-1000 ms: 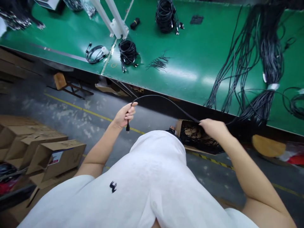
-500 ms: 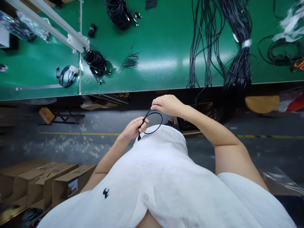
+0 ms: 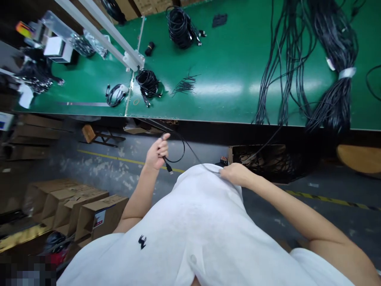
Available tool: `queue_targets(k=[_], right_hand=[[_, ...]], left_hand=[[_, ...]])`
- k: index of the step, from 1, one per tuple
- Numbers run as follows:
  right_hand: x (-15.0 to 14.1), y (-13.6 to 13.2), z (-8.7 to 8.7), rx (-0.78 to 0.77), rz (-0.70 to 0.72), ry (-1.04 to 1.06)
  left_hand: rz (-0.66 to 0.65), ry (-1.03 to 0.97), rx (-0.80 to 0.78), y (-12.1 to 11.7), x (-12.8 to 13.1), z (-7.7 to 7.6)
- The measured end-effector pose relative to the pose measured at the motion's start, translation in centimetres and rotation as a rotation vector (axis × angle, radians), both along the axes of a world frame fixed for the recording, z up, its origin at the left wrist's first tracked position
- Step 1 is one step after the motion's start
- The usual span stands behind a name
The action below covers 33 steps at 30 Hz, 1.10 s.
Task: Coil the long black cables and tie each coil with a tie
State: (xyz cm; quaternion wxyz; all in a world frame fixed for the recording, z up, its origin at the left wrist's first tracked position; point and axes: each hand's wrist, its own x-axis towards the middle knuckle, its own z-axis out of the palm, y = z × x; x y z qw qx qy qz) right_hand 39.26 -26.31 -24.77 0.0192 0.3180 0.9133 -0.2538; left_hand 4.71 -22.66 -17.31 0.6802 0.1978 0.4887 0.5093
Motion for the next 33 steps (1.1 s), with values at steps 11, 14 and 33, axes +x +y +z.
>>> queue_targets(k=[11, 14, 33], right_hand=[[-1.9, 9.9, 5.3, -0.191, -0.198, 0.388], [4.5, 10.5, 0.1, -0.092, -0.489, 0.304], [-1.9, 10.7, 6.5, -0.242, -0.153, 0.550]], left_hand=[[-0.589, -0.213, -0.101, -2.7, 6.3, -0.3], [-0.259, -0.313, -0.064, -1.7, 3.3, 1.4], [-0.619, -0.190, -0.067, -1.6, 7.1, 0.0]])
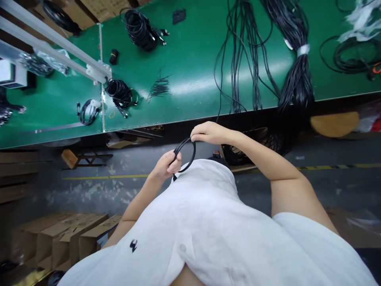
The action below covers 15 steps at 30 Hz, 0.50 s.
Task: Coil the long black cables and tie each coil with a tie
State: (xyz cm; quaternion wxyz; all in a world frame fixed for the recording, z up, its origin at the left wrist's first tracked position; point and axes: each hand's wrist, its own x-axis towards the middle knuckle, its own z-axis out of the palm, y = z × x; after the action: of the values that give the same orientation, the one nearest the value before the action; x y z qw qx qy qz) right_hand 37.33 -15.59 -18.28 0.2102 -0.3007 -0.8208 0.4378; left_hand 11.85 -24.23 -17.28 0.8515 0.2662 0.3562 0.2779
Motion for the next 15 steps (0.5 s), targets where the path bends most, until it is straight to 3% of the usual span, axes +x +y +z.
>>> queue_targets(k=[2, 5, 7, 8, 10, 12, 15], right_hand=[[2.6, 1.3, -3.6, -0.008, -0.066, -0.081], [7.8, 2.4, -9.2, 0.129, -0.323, -0.341], [10.5, 2.3, -11.3, 0.214, -0.473, -0.525], [11.2, 1.8, -11.5, 0.251, -0.479, -0.598], [11.3, -0.1, -10.3, 0.335, -0.383, -0.678], [10.2, -2.4, -7.6, 0.431, -0.273, -0.668], [8.9, -3.8, -3.6, 0.547, -0.251, -0.576]], left_hand=[[0.116, -0.069, -0.070, 0.0, -0.5, 0.8], [0.340, -0.119, -0.185, 0.2, -1.3, 1.7], [0.428, -0.128, -0.267, 0.3, -1.8, 2.1], [0.464, -0.131, -0.292, 0.4, -2.2, 2.3], [0.574, -0.166, -0.276, 0.5, -3.2, 3.0], [0.733, -0.234, -0.189, 0.7, -4.6, 3.9], [0.883, -0.312, -0.079, 0.5, -7.1, 5.0]])
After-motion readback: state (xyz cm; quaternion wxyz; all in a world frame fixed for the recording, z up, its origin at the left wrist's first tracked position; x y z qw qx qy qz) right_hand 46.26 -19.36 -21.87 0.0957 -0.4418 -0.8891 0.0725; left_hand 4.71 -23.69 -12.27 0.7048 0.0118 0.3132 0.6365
